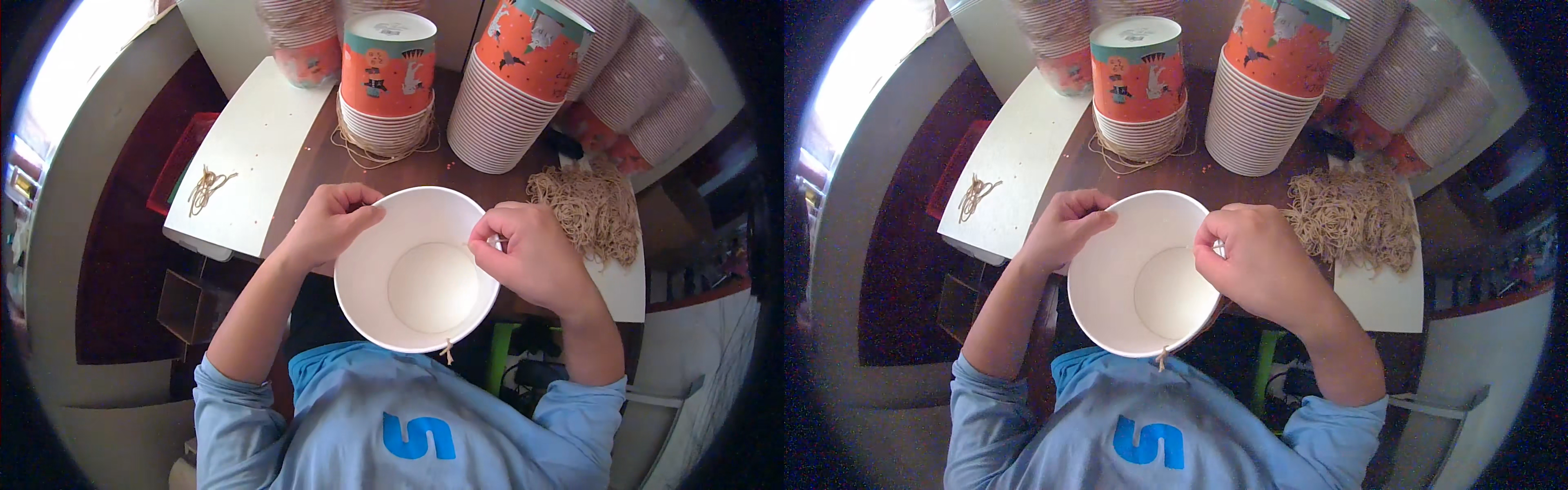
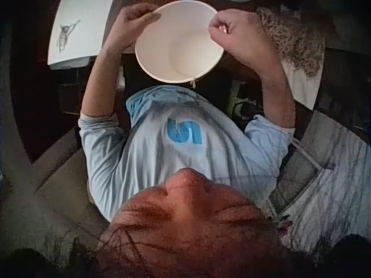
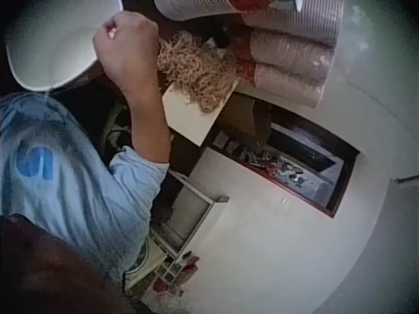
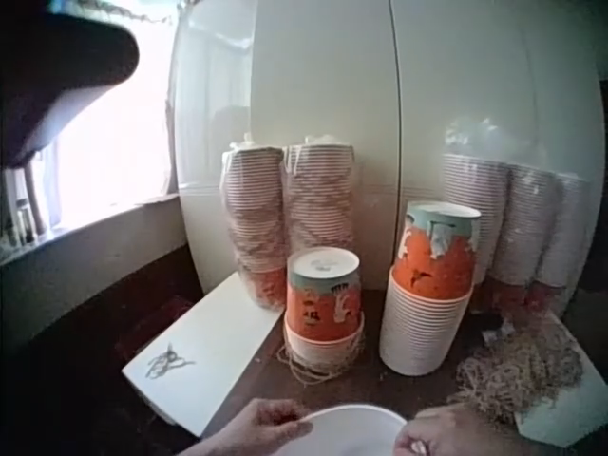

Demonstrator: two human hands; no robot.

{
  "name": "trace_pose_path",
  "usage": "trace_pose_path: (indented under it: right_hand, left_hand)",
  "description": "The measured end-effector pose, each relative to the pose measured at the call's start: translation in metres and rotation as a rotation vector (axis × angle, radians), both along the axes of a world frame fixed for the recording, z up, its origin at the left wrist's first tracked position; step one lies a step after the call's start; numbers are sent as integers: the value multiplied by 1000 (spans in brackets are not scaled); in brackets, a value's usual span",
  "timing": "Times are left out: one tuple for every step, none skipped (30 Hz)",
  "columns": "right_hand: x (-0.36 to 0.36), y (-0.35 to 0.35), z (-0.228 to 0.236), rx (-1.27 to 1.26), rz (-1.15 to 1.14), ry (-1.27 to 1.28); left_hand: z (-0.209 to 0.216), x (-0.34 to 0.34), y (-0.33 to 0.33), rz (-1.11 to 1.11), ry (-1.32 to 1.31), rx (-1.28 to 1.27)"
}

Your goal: Tying rubber bands around stacks of paper cups to secure them.

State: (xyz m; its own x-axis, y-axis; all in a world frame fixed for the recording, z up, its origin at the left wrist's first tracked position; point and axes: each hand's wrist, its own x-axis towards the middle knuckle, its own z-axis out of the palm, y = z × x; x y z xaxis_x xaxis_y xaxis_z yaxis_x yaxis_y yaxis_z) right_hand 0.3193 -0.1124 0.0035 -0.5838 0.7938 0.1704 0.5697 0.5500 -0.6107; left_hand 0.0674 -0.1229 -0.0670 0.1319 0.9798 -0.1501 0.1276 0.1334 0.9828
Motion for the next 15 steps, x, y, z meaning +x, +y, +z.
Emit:
trace_pose_path:
  right_hand:
    - [0,-1,0,10,-9,4]
    - [0,-2,0,13,-10,4]
    - [1,-3,1,17,-13,-3]
    - [0,-3,1,18,-15,-12]
    - [0,-3,0,19,-15,-12]
    - [-1,-4,-1,21,-21,-9]
    - [-1,-5,-2,22,-28,-7]
    - [0,-5,-4,23,-28,-8]
    - [0,-4,-7,23,-25,-8]
    - [0,-4,-8,21,-19,-9]
    - [0,-5,-7,22,-18,-9]
    - [0,-6,-7,29,-18,-23]
    - [0,-6,-7,35,-19,-37]
    - [0,-6,-6,35,-19,-37]
    - [-1,-6,-5,34,-13,-44]
  left_hand:
    - [-1,0,0,8,21,15]
    - [-2,1,-1,7,21,18]
    - [-4,3,-2,21,42,61]
    - [-5,4,-2,36,62,101]
    - [-3,7,-3,36,61,101]
    - [2,10,-5,68,98,75]
    - [4,12,-6,98,134,49]
    - [4,12,-5,98,133,50]
    - [4,11,-3,91,205,64]
    - [5,11,-3,86,277,77]
    - [5,11,-3,88,277,78]
    - [6,12,-3,90,302,57]
    - [6,13,-4,91,326,34]
    - [10,15,-4,92,326,34]
    - [16,19,-6,99,441,65]
